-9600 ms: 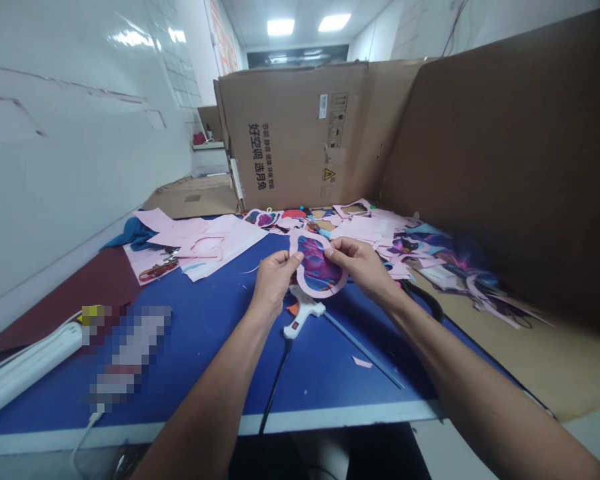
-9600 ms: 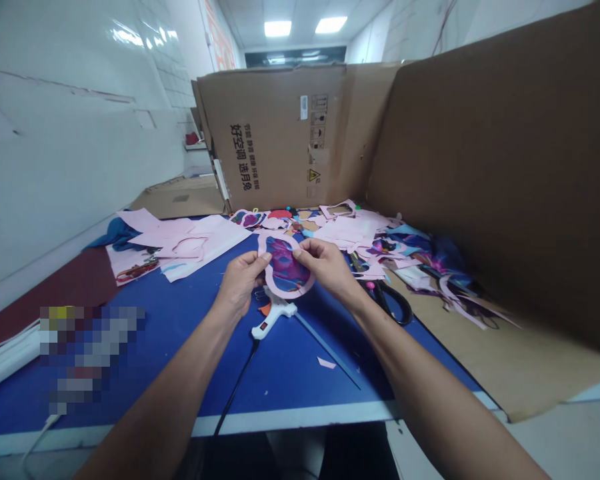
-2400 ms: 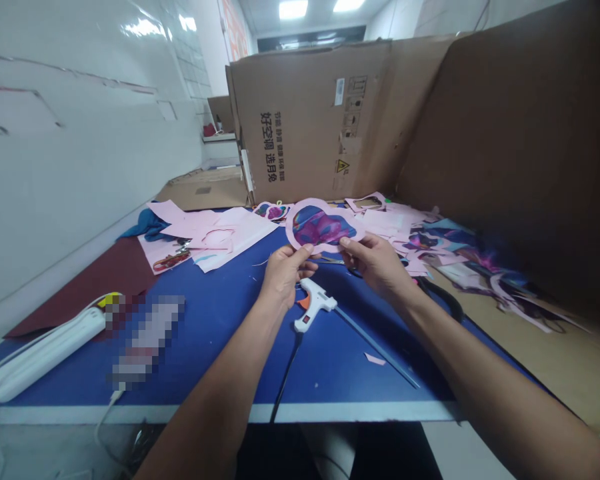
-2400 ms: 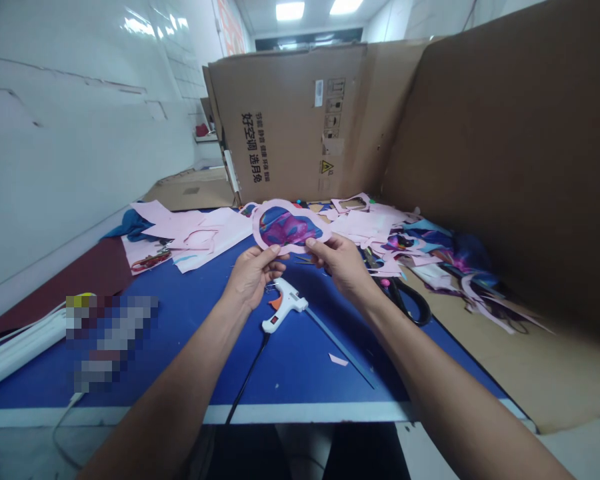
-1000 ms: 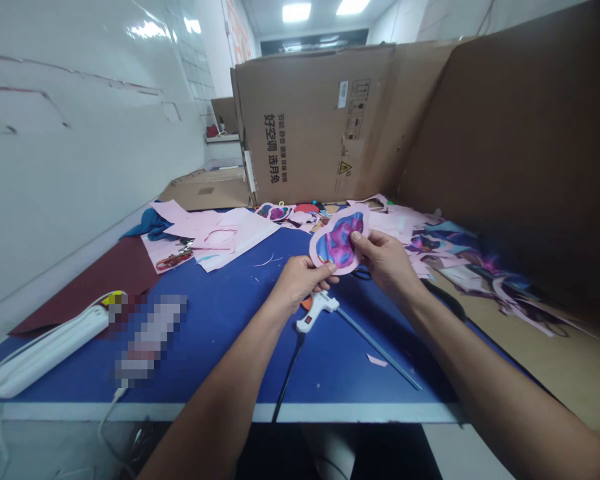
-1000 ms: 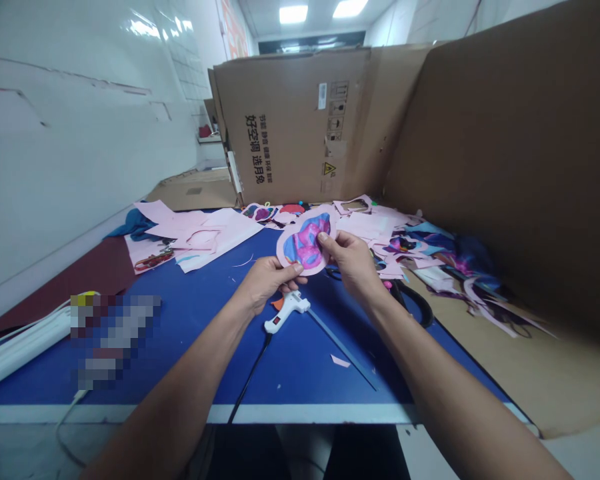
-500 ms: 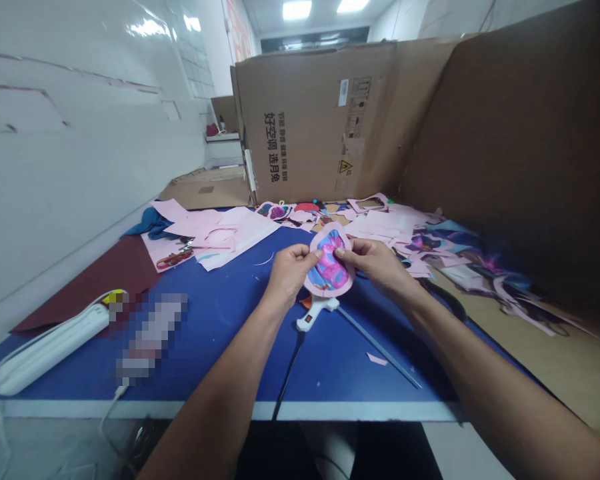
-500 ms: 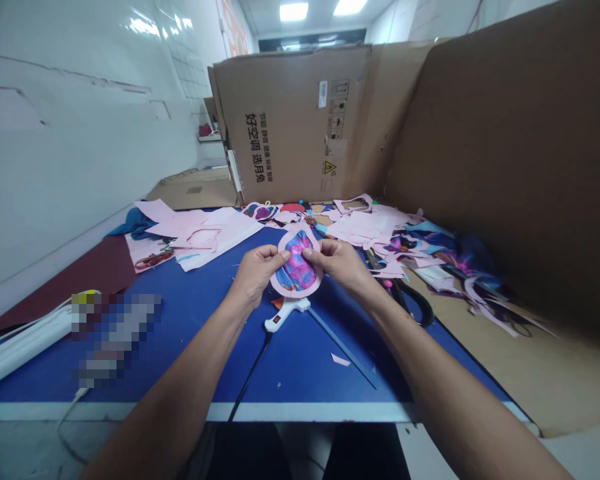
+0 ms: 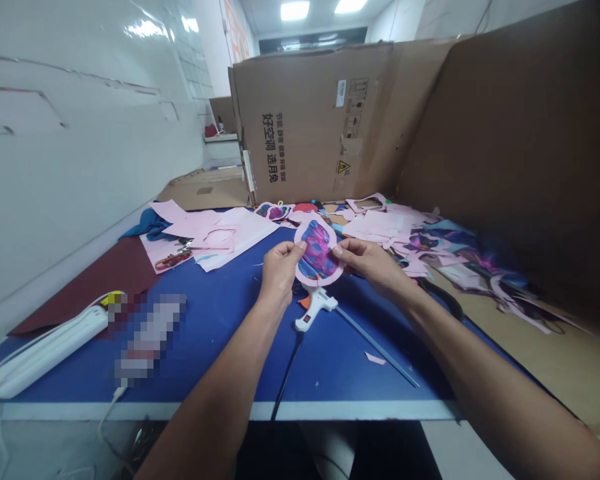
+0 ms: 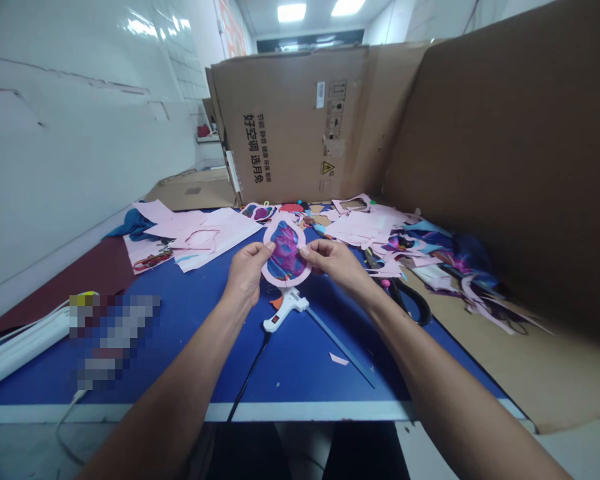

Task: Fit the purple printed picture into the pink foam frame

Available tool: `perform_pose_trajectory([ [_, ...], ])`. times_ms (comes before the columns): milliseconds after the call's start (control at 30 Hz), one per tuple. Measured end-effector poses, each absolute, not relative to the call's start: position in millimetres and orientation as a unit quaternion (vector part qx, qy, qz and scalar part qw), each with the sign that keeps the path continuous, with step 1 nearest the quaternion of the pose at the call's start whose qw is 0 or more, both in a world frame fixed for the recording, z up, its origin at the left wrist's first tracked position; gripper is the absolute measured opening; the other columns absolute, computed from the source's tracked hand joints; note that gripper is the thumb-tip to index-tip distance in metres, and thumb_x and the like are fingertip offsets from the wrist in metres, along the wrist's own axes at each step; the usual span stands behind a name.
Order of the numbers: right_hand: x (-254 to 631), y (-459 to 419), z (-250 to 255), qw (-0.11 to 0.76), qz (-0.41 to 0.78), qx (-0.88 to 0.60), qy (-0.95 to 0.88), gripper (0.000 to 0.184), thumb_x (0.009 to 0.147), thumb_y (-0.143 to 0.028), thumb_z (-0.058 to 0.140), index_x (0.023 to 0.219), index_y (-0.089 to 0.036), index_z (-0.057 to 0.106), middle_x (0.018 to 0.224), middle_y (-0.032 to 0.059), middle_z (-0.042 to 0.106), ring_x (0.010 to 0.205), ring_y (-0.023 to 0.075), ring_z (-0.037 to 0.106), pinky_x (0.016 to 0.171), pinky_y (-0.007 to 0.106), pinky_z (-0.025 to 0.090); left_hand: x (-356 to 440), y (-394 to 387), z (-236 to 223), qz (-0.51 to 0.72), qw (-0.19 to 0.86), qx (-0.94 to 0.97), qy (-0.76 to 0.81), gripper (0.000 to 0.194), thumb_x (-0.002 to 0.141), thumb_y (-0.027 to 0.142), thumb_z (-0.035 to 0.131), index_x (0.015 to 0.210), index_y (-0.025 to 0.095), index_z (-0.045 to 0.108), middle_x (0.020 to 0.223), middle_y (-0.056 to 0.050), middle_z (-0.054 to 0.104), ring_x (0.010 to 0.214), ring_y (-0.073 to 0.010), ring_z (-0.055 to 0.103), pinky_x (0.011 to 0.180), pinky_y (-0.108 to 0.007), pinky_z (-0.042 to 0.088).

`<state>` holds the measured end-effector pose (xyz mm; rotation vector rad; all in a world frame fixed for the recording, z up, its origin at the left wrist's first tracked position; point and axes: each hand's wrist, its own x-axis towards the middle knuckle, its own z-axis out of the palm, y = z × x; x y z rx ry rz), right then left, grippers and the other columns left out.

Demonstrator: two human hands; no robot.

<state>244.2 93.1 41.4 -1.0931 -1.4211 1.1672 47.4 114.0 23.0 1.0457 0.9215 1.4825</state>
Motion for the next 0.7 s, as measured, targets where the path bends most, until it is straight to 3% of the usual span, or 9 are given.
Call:
perform_pose_trajectory([
  [167, 246, 94, 43, 0.477, 0.473, -0.447, -0.591, 0.055, 0.066, -0.068, 0.092, 0.073, -0.020, 0.065, 0.066, -0.0001, 0.062, 0.061, 0.0128, 0.050, 0.060, 0.029, 0.040, 45, 116, 25, 0.615, 0.564, 0.400, 0.378, 0.045, 0.065, 0.050, 0.096, 0.071, 0.019, 0.063, 0.067, 0.002, 0.065, 0.059, -0.0117, 0.057, 0.062, -0.025, 0.047],
  [500, 246, 91, 38, 0.385, 0.523, -0.415, -0.637, 0.044, 0.072, -0.057, 0.090, 0.072, -0.019, 0.068, 0.066, -0.0021, 0.060, 0.063, 0.0123, 0.048, 0.061, 0.028, 0.037, 45, 112, 35, 0.616, 0.593, 0.380, 0.354, 0.040, 0.057, 0.038, 0.097, 0.077, 0.016, 0.070, 0.070, 0.001, 0.070, 0.059, -0.0118, 0.060, 0.062, -0.026, 0.050],
  [700, 249, 95, 36, 0.452, 0.526, -0.420, -0.586, 0.042, 0.074, -0.055, 0.090, 0.075, -0.020, 0.067, 0.066, -0.0018, 0.063, 0.058, 0.0118, 0.050, 0.059, 0.027, 0.038, 43, 111, 37, 0.624, 0.585, 0.382, 0.351, 0.034, 0.058, 0.035, 0.094, 0.074, 0.017, 0.070, 0.070, 0.000, 0.071, 0.061, -0.0119, 0.061, 0.064, -0.025, 0.051],
])
